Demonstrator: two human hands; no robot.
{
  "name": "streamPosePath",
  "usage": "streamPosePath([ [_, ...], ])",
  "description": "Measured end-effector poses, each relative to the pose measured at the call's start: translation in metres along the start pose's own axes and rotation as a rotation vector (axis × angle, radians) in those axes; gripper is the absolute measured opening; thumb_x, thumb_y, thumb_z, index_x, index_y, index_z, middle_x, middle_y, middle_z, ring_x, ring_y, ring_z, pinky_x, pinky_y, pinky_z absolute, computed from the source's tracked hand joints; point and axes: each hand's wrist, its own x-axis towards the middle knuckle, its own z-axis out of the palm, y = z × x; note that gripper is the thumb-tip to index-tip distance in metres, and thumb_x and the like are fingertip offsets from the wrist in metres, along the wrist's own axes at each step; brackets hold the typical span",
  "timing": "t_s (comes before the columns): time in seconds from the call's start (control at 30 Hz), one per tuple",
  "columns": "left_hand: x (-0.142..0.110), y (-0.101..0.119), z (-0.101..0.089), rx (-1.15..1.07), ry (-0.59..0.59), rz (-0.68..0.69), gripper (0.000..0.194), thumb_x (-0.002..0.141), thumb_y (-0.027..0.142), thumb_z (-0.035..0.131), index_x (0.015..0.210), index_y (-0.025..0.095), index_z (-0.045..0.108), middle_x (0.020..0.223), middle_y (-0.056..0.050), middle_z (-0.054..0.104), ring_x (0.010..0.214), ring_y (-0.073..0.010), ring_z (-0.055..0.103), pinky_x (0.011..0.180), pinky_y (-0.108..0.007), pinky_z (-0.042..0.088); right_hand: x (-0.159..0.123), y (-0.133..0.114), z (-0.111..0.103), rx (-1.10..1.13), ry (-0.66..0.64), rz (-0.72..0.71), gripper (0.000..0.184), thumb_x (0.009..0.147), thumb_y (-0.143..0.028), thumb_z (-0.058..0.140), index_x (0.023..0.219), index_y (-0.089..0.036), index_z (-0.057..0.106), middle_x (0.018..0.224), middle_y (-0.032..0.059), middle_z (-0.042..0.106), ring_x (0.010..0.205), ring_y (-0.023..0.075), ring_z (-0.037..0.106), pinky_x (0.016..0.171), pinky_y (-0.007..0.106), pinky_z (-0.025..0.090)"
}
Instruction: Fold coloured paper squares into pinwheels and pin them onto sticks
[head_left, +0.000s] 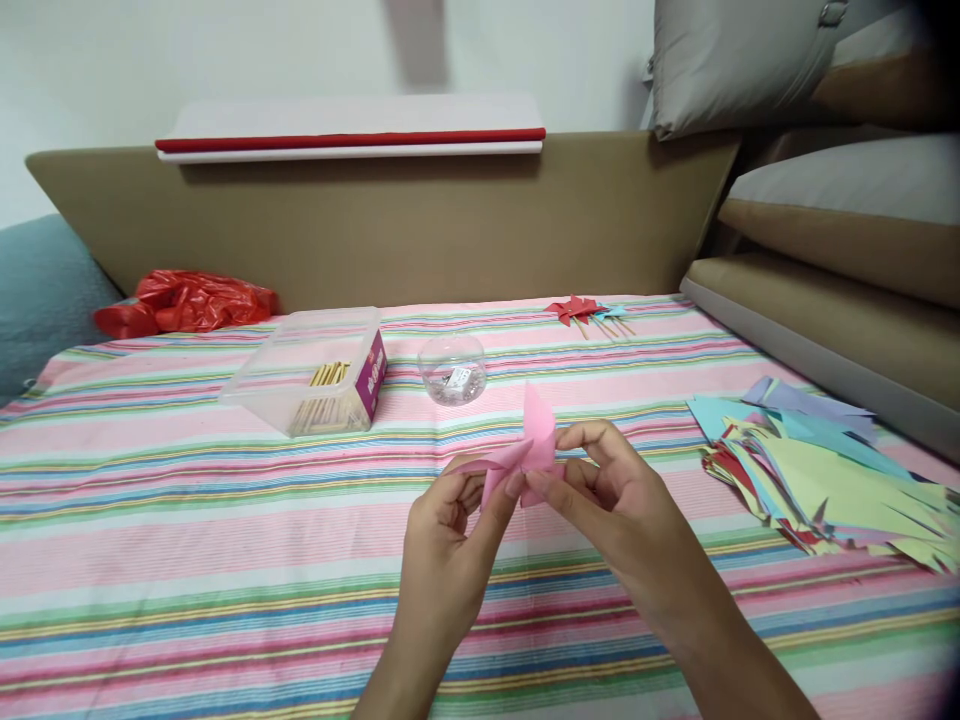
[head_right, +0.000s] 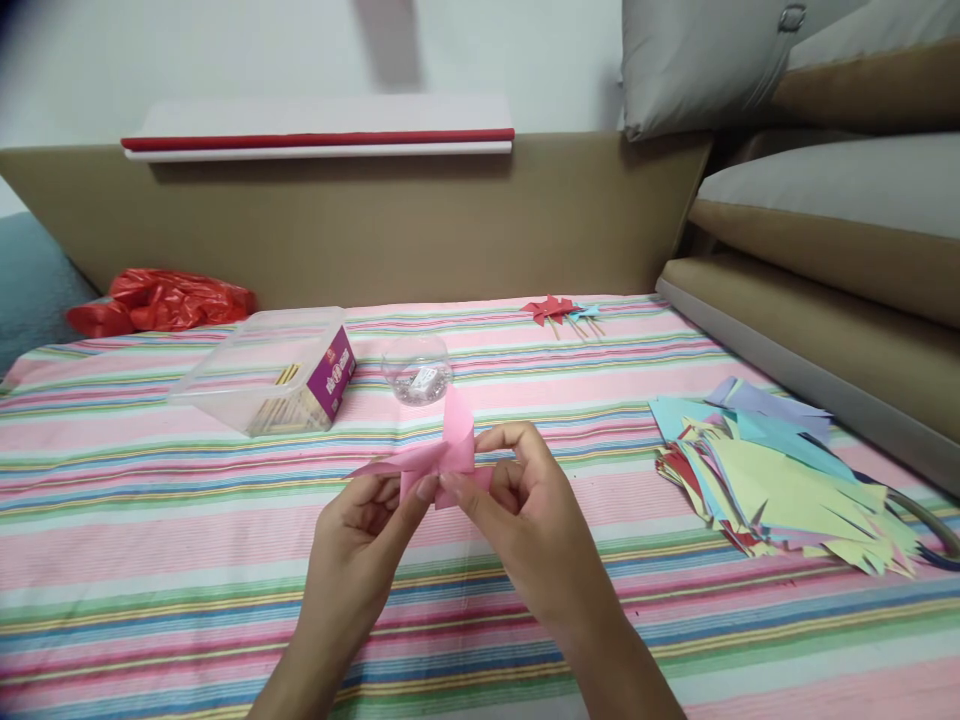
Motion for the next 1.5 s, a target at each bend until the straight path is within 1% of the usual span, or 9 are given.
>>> streamPosePath([
  [0.1, 0.0, -0.002, -0.001, 0.025, -0.007, 0.024, 0.019, 0.09, 0.035, 0.074, 0.105, 0.024, 0.08, 0.095, -0.005, 0.077, 0.089, -0.0197, 0.071, 0.075, -0.025, 0.055, 0.0, -0.003, 0.001, 0.035, 0.033, 0.016, 0.044, 0.083, -0.046, 0.078, 0.117, -0.027, 0.057, 0.067, -0.0088, 0.04, 0.056, 0.0107, 0.03, 0.052, 0.024, 0.031],
  [0.17, 0.001, -0.003, -0.002, 0.042, -0.021, 0.047, 0.019, 0.091, 0.034, 0.073, 0.107, 0.025, 0.079, 0.096, -0.004, 0.077, 0.088, -0.0184, 0.071, 0.075, -0.025, 0.055, 0.0, -0.004, 0.0, 0.019, 0.017, 0.032, 0.048, 0.082, -0.047, 0.078, 0.122, -0.026, 0.06, 0.068, -0.008, 0.041, 0.057, 0.011, 0.03, 0.054, 0.026, 0.031],
  [0.3, 0.001, -0.006, -0.005, 0.08, -0.038, 0.088, 0.015, 0.093, 0.031, 0.071, 0.105, 0.027, 0.078, 0.095, -0.001, 0.076, 0.088, -0.0146, 0.07, 0.075, -0.021, 0.053, 0.0, -0.004, -0.003, -0.089, -0.048, 0.01, 0.029, 0.087, -0.05, 0.073, 0.103, -0.026, 0.071, 0.063, -0.0075, 0.026, 0.059, 0.0122, 0.026, 0.052, 0.027, 0.023],
  [0.47, 0.0, -0.006, -0.006, 0.084, -0.052, 0.106, 0.009, 0.094, 0.029, 0.07, 0.101, 0.027, 0.076, 0.092, 0.002, 0.075, 0.085, -0.0117, 0.07, 0.073, -0.019, 0.053, 0.002, -0.003, -0.005, -0.155, -0.065, -0.103, 0.019, 0.091, -0.043, 0.07, 0.086, -0.025, 0.07, 0.081, -0.0023, 0.053, 0.07, 0.014, 0.041, 0.062, 0.029, 0.034],
  [0.73, 0.0, -0.005, -0.005, 0.011, -0.083, 0.051, 0.008, 0.095, 0.03, 0.069, 0.096, 0.023, 0.067, 0.087, 0.002, 0.075, 0.086, -0.0118, 0.07, 0.075, -0.019, 0.053, 0.003, -0.001, -0.006, -0.12, -0.097, -0.16, 0.01, 0.092, -0.038, 0.069, 0.096, -0.03, 0.074, 0.098, -0.0017, 0.066, 0.084, 0.0163, 0.056, 0.072, 0.029, 0.045],
  [1.0, 0.0, -0.005, -0.006, 0.0, -0.123, 0.11, 0.004, 0.098, 0.025, 0.064, 0.1, 0.024, 0.068, 0.093, 0.001, 0.07, 0.088, -0.0113, 0.068, 0.078, -0.021, 0.053, 0.002, -0.004, -0.005, -0.208, -0.055, -0.293, 0.009, 0.095, -0.032, 0.067, 0.087, -0.029, 0.07, 0.087, -0.0032, 0.059, 0.076, 0.0118, 0.055, 0.061, 0.02, 0.045],
  [1.13, 0.0, -0.006, -0.007, 0.04, -0.113, 0.141, 0.005, 0.099, 0.023, 0.063, 0.101, 0.025, 0.067, 0.093, 0.001, 0.068, 0.088, -0.0118, 0.068, 0.077, -0.022, 0.054, 0.001, -0.004, -0.004, -0.214, -0.062, -0.32, 0.01, 0.097, -0.031, 0.065, 0.088, -0.028, 0.069, 0.088, -0.0028, 0.059, 0.077, 0.0113, 0.057, 0.063, 0.019, 0.048],
  [1.33, -0.001, -0.002, -0.016, 0.416, -0.077, 0.41, 0.022, 0.096, 0.011, 0.062, 0.109, 0.028, 0.068, 0.098, 0.002, 0.072, 0.091, -0.0104, 0.07, 0.073, -0.017, 0.055, 0.004, 0.005, -0.005, -0.349, -0.013, -0.59, 0.009, 0.098, -0.019, 0.062, 0.097, -0.027, 0.067, 0.098, -0.0007, 0.064, 0.093, 0.0126, 0.062, 0.078, 0.023, 0.051],
  [1.5, 0.001, 0.002, -0.024, 0.554, -0.114, 0.682, 0.033, 0.091, -0.002, 0.059, 0.114, 0.022, 0.064, 0.111, -0.002, 0.076, 0.107, -0.0145, 0.07, 0.093, -0.025, 0.055, 0.005, 0.009, -0.009, -0.452, -0.026, -0.806, 0.022, 0.095, -0.007, 0.059, 0.105, -0.024, 0.068, 0.099, 0.0012, 0.065, 0.098, 0.0142, 0.063, 0.084, 0.026, 0.052],
])
